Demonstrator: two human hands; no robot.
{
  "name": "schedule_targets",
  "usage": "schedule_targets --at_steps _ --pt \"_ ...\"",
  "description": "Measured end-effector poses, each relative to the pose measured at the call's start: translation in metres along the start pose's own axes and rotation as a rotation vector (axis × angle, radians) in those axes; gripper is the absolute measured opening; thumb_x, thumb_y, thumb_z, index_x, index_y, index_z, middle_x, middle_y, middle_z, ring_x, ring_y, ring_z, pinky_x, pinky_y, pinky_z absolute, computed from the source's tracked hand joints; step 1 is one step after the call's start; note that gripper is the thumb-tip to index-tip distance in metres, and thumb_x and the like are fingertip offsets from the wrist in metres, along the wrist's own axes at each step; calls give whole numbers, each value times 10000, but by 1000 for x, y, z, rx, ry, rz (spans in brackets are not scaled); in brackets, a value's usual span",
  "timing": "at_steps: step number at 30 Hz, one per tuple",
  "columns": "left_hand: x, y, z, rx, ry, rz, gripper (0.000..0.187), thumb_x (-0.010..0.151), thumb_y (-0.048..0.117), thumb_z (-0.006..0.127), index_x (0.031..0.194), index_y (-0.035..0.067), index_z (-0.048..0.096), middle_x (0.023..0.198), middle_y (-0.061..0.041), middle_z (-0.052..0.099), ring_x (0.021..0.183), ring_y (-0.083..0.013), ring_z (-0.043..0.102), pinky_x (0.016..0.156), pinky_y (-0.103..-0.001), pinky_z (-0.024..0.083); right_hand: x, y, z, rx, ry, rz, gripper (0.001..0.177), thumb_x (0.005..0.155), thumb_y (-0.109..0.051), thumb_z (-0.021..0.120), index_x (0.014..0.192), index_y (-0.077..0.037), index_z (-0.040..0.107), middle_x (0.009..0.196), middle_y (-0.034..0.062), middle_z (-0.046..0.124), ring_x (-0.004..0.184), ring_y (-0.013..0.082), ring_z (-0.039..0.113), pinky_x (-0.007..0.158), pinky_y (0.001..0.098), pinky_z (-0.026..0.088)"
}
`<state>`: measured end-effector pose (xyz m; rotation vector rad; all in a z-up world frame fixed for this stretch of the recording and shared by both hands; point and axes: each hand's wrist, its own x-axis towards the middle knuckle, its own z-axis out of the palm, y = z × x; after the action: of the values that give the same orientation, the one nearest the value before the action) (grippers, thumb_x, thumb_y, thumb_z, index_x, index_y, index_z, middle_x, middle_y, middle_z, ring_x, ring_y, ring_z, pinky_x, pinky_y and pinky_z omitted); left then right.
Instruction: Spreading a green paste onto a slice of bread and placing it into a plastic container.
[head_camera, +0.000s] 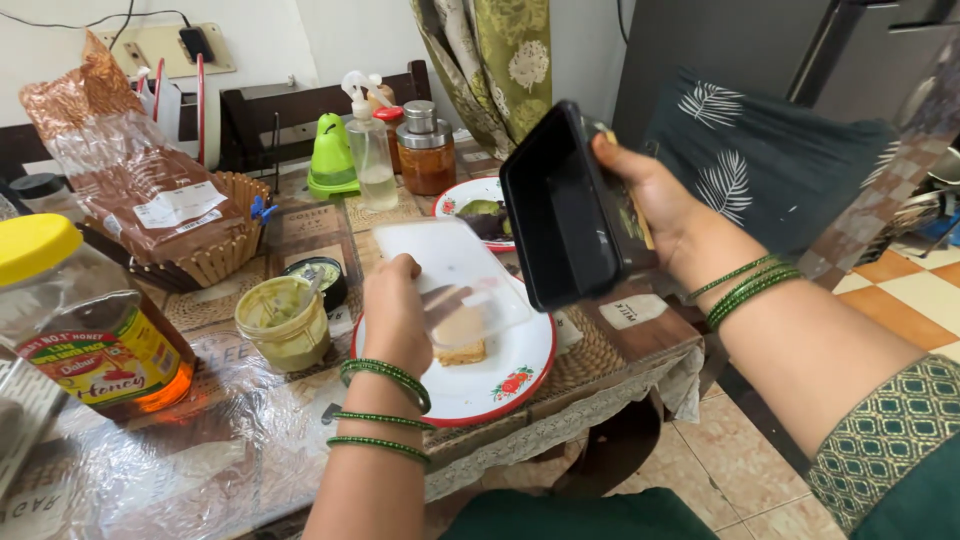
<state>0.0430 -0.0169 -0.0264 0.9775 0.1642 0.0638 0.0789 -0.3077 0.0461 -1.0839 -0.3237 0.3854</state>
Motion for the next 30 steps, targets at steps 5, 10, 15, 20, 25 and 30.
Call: schedule_targets --at_steps 5,10,15,20,25,30 --pt "-40 41 20 274 107 154 688 820 -48 395 1428 249 269 1309 -145 535 879 -318 720 675 -446 662 8 -18 17 -83 51 -149 587 1000 -568 572 1282 -62 666 1146 142 746 988 259 748 914 460 605" --pt "5 18 2 440 -135 179 631 869 85 399 1456 143 625 1308 -214 682 953 -258 727 702 -440 697 18 -14 53 -47 -41 -146 690 972 -653 483 1280 -62 660 1176 155 739 1039 275 747 958 467 596" --pt "-25 45 22 237 -145 37 750 840 645 495 1403 150 512 1397 -32 529 1160 -252 621 820 -561 648 55 30 49 -231 233 3 617 985 -599 499 1254 -72 678 1155 95 759 991 204 745 911 407 591" --pt "-28 60 9 319 -99 13 737 811 631 602 1321 99 608 1296 -116 642 1115 -289 659 776 -494 622 73 57 58 -167 210 68 556 998 -555 481 1192 -72 677 1060 100 746 889 213 735 843 424 593" --pt "-19 67 -10 262 -102 -32 643 790 470 731 1276 52 679 1222 -87 722 1048 -226 682 779 -420 585 93 75 48 -203 141 -28 357 1022 -350 546 1247 -109 682 1050 92 754 892 184 727 835 372 590" --pt "-22 81 -16 188 -33 -8 580 772 423 741 1179 10 728 1084 -90 754 904 -219 711 730 -421 554 88 105 45 -950 350 99 314 949 -246 570 1078 -14 737 975 178 748 808 262 697 730 418 578"
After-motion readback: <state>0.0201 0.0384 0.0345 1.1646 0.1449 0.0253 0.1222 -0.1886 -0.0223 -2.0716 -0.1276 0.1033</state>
